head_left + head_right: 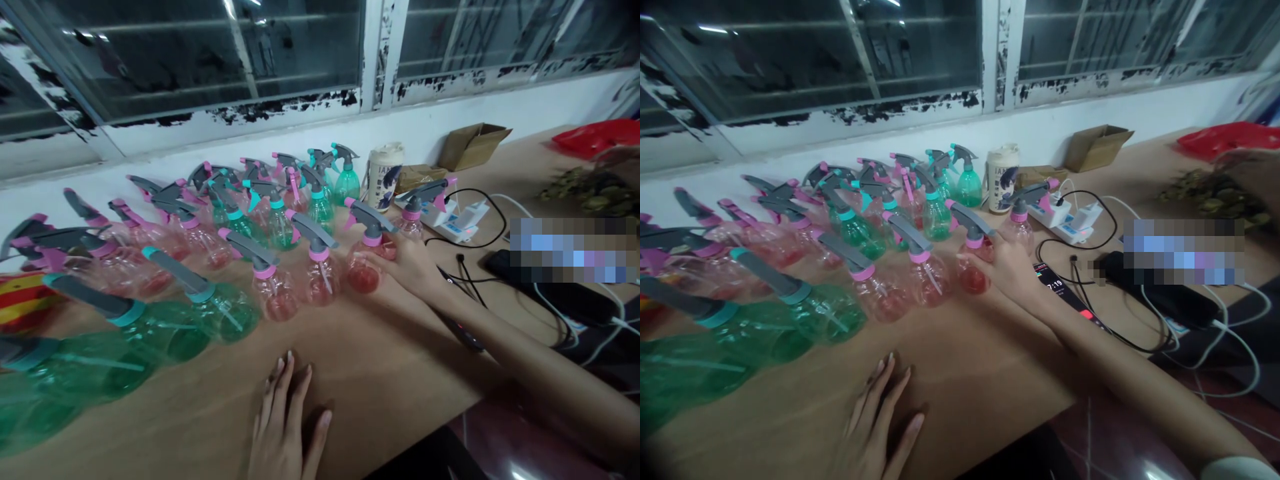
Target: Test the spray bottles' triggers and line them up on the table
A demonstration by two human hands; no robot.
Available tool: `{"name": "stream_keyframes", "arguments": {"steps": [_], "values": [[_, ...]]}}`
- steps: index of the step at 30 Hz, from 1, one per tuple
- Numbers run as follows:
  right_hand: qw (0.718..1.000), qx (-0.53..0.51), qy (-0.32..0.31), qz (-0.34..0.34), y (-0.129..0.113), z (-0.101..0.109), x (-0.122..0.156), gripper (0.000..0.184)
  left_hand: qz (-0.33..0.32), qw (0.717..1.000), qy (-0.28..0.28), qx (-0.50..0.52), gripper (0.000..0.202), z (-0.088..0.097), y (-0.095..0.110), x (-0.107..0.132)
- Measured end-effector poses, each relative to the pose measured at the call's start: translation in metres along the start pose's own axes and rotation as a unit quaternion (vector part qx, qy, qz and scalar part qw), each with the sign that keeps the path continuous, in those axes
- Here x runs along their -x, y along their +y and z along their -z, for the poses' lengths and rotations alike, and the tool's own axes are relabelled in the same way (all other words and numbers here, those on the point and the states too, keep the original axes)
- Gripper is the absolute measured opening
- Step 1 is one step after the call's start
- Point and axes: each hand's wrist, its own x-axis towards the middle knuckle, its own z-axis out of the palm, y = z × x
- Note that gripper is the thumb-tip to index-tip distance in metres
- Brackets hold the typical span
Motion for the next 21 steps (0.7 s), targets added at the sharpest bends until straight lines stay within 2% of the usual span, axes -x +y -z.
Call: {"name": "stream_keyframes", "arguments": {"steps": [6,14,17,21], "values": [[1.000,-0.020,0.017,0.012,-0.003,-0.006,-0.001,0.057,0.000,1.000,-0.002,-0.002,0.052,-0.001,0.000,0.000],[0.999,-0.042,-0.002,-0.027,-0.010,-0.006,0.002,0.065,-0.003,1.000,0.006,0.007,0.054,0.001,0.000,-0.002],[0.996,-0.079,-0.008,-0.033,-0.012,0.002,0.010,0.063,-0.010,1.000,0.014,0.004,0.054,0.002,0.000,-0.003],[0.988,-0.145,-0.017,-0.055,-0.003,0.029,0.023,0.051,-0.005,1.000,0.014,0.008,0.052,0.001,-0.001,-0.004]]}}
